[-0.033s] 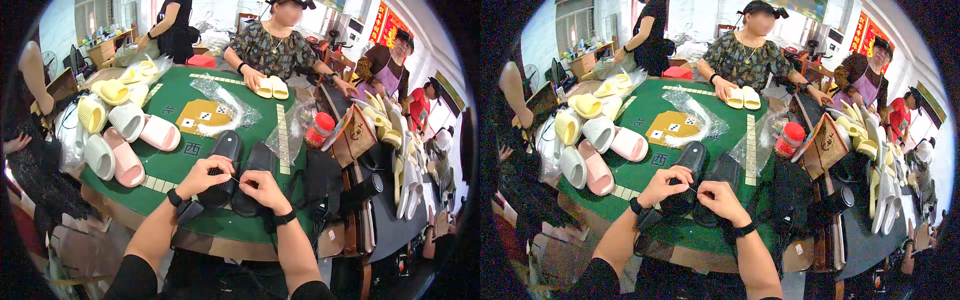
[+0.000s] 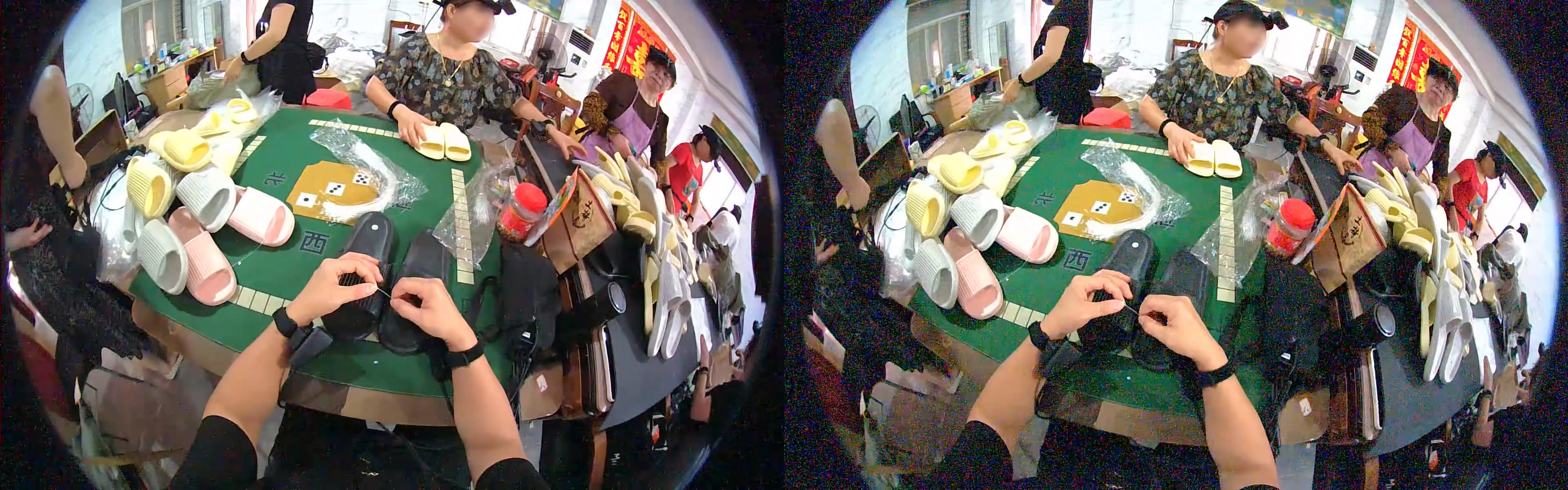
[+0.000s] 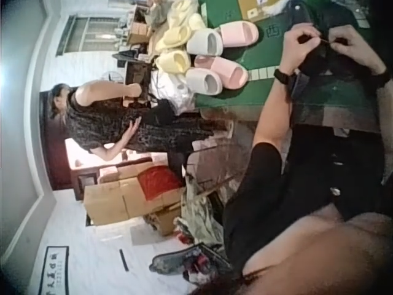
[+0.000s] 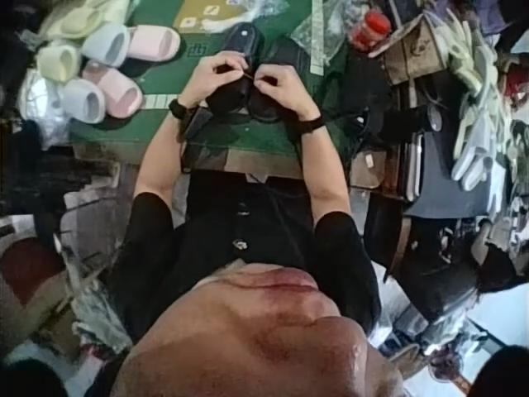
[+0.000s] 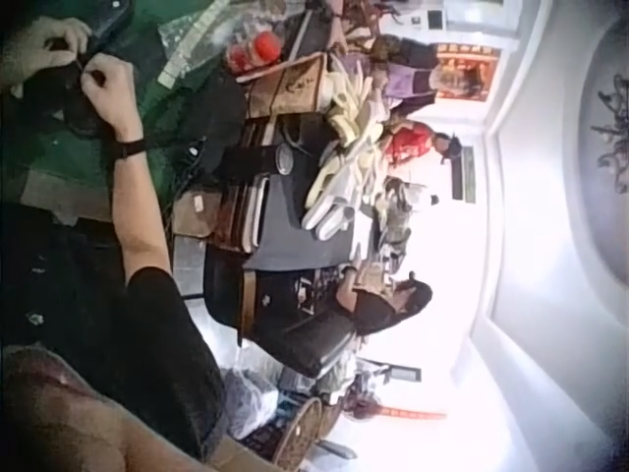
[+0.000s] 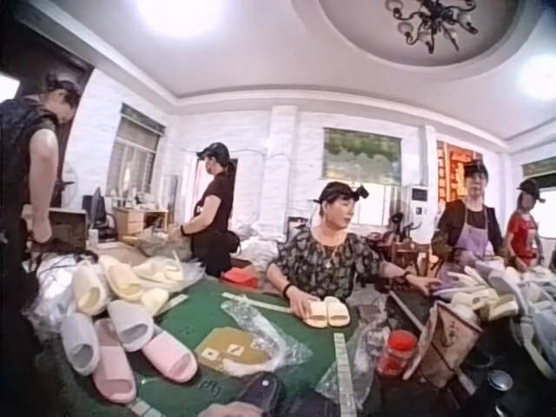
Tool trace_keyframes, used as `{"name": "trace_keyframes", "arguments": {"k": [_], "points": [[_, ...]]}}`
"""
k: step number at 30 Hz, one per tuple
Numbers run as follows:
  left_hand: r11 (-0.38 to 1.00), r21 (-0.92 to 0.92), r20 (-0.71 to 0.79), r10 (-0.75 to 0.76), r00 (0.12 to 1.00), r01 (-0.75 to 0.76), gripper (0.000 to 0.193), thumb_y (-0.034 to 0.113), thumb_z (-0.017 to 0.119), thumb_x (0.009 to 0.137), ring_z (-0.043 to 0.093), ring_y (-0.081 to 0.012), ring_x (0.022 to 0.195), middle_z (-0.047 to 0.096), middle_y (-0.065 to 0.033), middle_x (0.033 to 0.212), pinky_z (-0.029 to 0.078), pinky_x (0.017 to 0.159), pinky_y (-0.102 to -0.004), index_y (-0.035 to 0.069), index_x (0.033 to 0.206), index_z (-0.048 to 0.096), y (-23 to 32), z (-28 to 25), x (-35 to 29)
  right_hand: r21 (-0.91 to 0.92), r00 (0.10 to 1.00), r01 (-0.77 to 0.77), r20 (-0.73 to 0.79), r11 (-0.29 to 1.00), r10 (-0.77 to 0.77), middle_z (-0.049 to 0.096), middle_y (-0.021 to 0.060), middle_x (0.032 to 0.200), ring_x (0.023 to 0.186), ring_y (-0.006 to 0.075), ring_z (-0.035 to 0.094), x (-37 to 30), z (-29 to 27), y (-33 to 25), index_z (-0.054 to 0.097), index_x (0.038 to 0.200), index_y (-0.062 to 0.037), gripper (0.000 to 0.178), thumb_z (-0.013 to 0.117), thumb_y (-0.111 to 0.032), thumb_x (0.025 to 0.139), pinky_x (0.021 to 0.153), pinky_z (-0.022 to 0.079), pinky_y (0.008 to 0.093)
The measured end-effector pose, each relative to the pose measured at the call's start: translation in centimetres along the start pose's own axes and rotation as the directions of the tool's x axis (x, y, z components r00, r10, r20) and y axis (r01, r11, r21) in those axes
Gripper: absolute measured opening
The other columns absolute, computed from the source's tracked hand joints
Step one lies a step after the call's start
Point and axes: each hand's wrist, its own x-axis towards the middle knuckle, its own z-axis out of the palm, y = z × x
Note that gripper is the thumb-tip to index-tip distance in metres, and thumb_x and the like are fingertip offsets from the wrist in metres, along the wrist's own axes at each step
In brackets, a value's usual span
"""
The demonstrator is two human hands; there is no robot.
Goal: Assembling components of various slides and sandals at a production table.
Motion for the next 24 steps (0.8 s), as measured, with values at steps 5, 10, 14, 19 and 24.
{"name": "trace_keyframes", "arguments": {"k": [5,10,14,19,24], "points": [[1.000,0.021,0.010,0.015,1.000,-0.015,0.010,0.013,0.074,0.082,0.057,-0.0266,0.116,0.071,-0.0064,0.100,0.042,0.102,-0.0419,0.004,0.086,0.070,-0.2,0.0,0.1,0.016,1.000,0.018,-0.011,1.000,-0.017,0.059,0.0105,0.069,0.062,0.0183,0.057,0.0,0.1,0.4,0.061,0.083,0.0012,0.010,0.066,-0.006,0.080,0.060,0.047,0.0320],[0.998,0.062,0.024,0.027,0.999,-0.028,0.010,0.013,0.074,0.083,0.058,-0.0262,0.116,0.071,-0.0060,0.100,0.042,0.102,-0.0417,0.004,0.086,0.069,-0.3,0.2,0.1,0.015,1.000,0.025,0.010,1.000,-0.025,0.059,0.0104,0.070,0.061,0.0183,0.057,0.1,0.1,0.5,0.061,0.084,0.0010,0.011,0.067,-0.007,0.079,0.060,0.047,0.0319],[0.998,0.057,0.009,0.026,1.000,-0.027,0.010,0.014,0.074,0.083,0.058,-0.0258,0.115,0.071,-0.0058,0.100,0.042,0.101,-0.0414,0.005,0.085,0.069,-0.3,0.0,0.1,0.007,1.000,0.014,0.004,1.000,-0.014,0.058,0.0081,0.070,0.062,0.0150,0.055,-0.1,0.0,0.3,0.061,0.083,0.0012,0.010,0.067,-0.006,0.080,0.059,0.045,0.0299],[1.000,-0.002,0.002,0.010,1.000,-0.010,0.009,0.010,0.074,0.081,0.058,-0.0275,0.114,0.071,-0.0076,0.099,0.042,0.102,-0.0418,0.004,0.082,0.067,-0.2,0.0,0.1,-0.017,1.000,0.006,0.008,1.000,-0.006,0.061,0.0099,0.072,0.064,0.0184,0.061,0.0,0.0,0.4,0.061,0.083,0.0006,0.009,0.066,-0.006,0.079,0.060,0.048,0.0307],[1.000,-0.003,-0.001,0.026,1.000,-0.026,0.009,0.010,0.074,0.082,0.059,-0.0252,0.113,0.071,-0.0068,0.099,0.043,0.100,-0.0398,0.004,0.084,0.068,-0.4,-0.1,0.2,-0.039,0.993,-0.047,-0.111,0.998,0.042,0.064,0.0061,0.078,0.071,0.0136,0.061,0.2,-1.3,-1.1,0.064,0.093,-0.0026,0.015,0.069,-0.003,0.078,0.066,0.049,0.0286]]}}
